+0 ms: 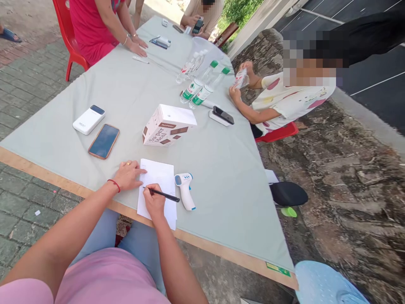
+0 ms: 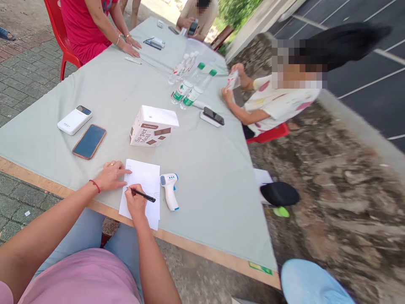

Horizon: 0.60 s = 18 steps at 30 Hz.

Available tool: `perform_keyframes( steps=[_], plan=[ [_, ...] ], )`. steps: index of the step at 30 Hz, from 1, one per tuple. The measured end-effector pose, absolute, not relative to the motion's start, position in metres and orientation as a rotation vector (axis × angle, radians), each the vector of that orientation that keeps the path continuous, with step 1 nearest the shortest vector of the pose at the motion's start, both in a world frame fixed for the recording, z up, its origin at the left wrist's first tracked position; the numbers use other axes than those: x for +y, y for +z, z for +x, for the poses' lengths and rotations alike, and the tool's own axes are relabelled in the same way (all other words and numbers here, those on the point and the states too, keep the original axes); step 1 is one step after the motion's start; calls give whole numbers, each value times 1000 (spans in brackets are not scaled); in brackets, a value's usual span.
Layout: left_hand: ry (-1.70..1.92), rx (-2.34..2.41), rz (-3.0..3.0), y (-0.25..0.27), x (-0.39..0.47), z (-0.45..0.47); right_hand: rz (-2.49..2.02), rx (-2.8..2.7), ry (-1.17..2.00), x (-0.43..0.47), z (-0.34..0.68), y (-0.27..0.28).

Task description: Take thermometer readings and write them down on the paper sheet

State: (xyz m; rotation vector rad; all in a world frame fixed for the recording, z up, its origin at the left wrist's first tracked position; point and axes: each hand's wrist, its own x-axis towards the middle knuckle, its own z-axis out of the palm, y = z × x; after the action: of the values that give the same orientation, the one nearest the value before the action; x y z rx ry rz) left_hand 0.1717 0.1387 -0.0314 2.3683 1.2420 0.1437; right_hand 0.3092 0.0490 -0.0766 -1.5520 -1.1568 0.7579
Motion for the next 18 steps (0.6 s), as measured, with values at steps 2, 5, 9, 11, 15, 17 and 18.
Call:
perform_keyframes(
  steps=[2,5,9,11,15,17,18],
  plan=[
    [140,1240,2367,-31,139,172,-1543,-1158,754,49,309,-77],
    [136,1242,2363,-30,138,172,-1544,-1171,751,48,309,-77],
    [142,1249,2359,-29,138,172,-1555,-1161,724,48,310,-77],
    [146,1245,2359,-29,138,172,-1559,-1167,712,49,310,-77],
    [143,1247,2362,-30,138,172,-1551,-1208,697,48,308,-77],
    [141,1248,2364,-29,138,172,-1556,-1218,674,46,308,-76],
    [139,1247,2363,-29,138,172,-1565,-1210,644,45,309,-76]
  ],
)
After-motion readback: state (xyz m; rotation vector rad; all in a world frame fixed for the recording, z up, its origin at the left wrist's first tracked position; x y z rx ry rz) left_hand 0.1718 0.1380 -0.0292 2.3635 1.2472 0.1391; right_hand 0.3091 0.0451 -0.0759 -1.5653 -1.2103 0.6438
